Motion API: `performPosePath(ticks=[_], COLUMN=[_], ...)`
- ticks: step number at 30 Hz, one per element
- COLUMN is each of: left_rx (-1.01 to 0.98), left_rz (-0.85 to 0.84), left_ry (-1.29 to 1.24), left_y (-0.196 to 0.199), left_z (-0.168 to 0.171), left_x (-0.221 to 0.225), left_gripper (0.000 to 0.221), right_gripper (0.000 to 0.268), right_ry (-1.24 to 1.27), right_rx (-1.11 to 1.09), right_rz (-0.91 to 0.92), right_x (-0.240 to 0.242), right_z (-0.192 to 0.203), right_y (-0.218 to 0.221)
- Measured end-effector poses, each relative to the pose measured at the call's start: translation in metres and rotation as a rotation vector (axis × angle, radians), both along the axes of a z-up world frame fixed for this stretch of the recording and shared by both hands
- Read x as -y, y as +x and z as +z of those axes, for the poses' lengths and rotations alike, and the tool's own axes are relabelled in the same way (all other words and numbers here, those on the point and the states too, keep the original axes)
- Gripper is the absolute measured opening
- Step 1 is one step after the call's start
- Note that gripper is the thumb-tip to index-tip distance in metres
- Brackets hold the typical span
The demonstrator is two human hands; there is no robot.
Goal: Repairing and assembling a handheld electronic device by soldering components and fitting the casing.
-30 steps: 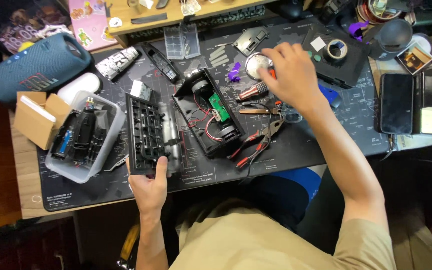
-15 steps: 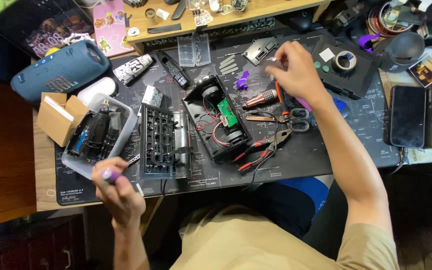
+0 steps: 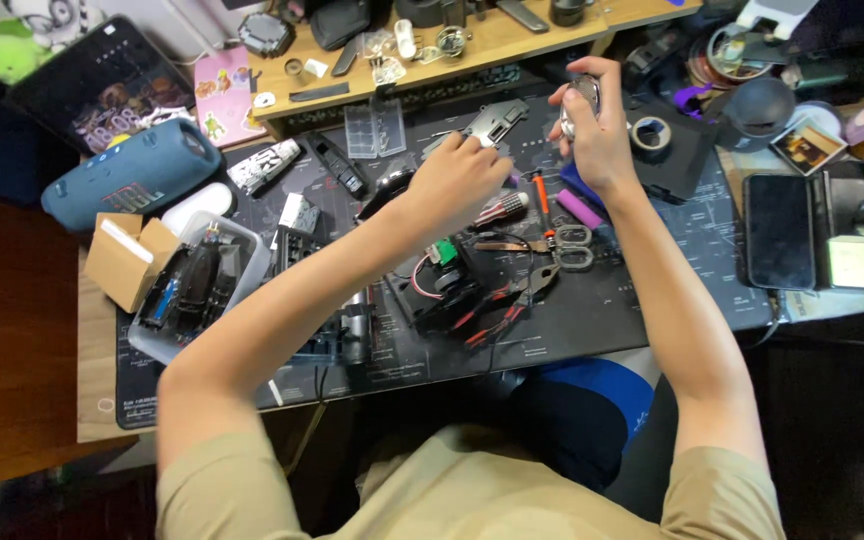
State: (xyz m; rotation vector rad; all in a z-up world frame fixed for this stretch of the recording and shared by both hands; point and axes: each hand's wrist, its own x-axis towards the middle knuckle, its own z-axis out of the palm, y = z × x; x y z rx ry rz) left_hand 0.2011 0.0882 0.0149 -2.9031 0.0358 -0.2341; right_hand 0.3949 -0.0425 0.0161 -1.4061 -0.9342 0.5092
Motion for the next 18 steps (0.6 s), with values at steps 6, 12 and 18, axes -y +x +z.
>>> performPosePath(ticks=[6, 12, 18], left_rx=[-0.101, -0.051, -0.272], left_rz=[0.061, 0.061, 0.150], left_ry=[-0.006, -0.097, -0.331], left_y=[0.069, 0.027, -0.079], left_z=[-0.073, -0.026, 0.050], left_x=[-0.033, -0.026, 0.055], left_gripper=[0.025, 0.032, 0.051], right_gripper=[0.033, 0.045, 0.052], right_ry=[0.047, -0.017, 0.050], right_rx=[-0.135, 0.022, 0.061], right_rz=[-0.001, -0.032, -0.057], right_x=[0.002, 0.006, 0.004], right_z=[-0.009, 0.015, 0.008], right_y=[0.014, 0.000, -0.006])
